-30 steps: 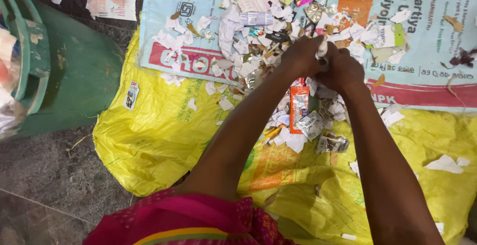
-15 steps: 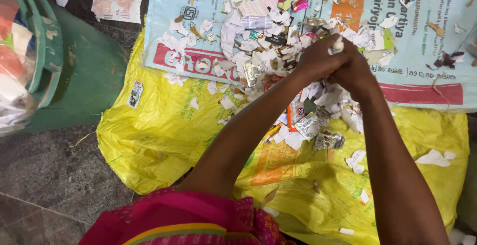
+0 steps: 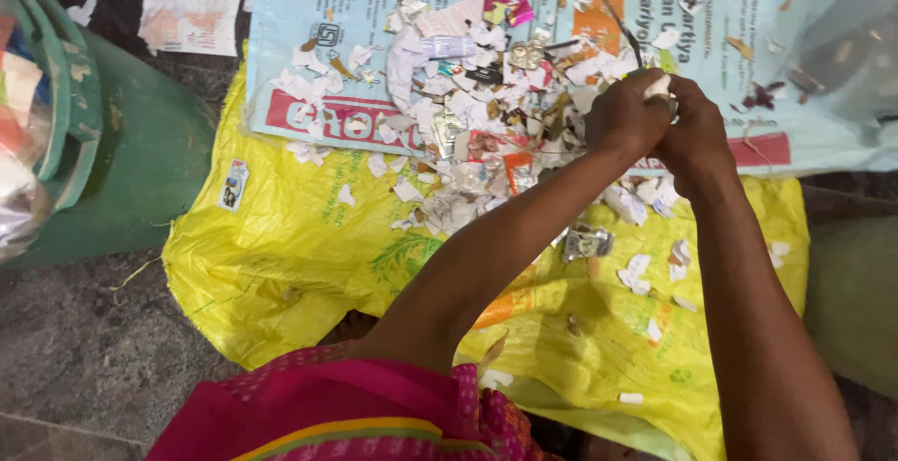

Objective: The person sits on the floor and sorts through a pile of shredded paper and packaging waste spread on a yellow sack. They pick up pieces by hand, tear larger items into smaller bits, and place the sorted material into a nearby clear plastic container.

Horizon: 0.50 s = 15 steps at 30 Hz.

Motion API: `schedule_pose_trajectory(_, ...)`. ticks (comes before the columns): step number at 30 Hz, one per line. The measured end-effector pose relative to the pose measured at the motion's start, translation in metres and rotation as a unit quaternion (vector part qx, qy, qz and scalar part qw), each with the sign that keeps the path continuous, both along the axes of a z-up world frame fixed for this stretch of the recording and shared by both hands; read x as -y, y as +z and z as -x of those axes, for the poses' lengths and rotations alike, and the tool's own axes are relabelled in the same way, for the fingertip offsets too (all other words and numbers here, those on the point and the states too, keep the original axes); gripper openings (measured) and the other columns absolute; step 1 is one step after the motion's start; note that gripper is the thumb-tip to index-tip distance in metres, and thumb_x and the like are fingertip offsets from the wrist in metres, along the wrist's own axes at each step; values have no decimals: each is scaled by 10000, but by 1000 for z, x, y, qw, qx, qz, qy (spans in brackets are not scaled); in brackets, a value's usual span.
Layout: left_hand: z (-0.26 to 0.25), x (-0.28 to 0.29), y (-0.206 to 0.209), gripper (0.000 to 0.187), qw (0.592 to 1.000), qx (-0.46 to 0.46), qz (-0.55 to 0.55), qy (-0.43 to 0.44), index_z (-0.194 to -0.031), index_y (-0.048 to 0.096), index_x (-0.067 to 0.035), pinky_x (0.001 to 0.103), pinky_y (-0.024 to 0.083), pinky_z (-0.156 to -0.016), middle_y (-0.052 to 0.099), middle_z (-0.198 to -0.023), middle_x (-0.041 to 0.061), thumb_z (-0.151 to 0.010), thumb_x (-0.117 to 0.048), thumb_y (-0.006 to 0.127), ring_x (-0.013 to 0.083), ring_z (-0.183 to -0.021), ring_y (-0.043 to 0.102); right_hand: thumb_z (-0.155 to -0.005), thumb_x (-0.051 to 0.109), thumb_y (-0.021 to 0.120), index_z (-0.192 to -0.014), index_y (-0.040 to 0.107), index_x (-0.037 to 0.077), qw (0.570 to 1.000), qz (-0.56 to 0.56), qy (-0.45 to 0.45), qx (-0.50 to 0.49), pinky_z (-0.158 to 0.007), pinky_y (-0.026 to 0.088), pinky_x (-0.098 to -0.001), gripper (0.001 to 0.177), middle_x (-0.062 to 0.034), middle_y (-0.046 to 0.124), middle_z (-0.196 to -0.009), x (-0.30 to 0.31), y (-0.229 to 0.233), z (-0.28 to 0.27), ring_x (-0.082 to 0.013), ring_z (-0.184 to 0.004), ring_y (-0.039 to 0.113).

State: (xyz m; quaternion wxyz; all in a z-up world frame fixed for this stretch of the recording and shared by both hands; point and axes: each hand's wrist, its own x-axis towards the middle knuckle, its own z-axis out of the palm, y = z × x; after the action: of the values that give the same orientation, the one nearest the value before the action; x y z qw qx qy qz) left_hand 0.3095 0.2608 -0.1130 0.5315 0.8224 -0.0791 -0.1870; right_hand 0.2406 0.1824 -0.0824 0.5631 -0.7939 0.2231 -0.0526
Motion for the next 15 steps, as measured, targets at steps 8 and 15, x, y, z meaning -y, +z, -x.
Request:
schedule_pose_trajectory(8, 27, 8, 27, 452, 999, -17, 9, -32, -1280, 716, -284, 392, 579, -910, 760, -1202, 60, -831, -301, 667, 275, -1058, 744, -902, 56, 726, -1430, 589, 40, 996, 53, -64, -42, -636, 532, -324, 546, -126, 701, -1151, 8, 22, 29, -185, -856, 668)
schedule_pose_trajectory(15, 43, 7, 41, 414, 998, 9, 47, -31, -1270, 725, -269, 384, 581, -914, 771, -1170, 90, -861, -252, 666, 278, -1043, 750, -844, 137, 772, -1399, 631, 82, 984, 151, -69, -65, -796, 559, -345, 576, -134, 742, -1163, 3, 49, 45, -202, -1001, 704)
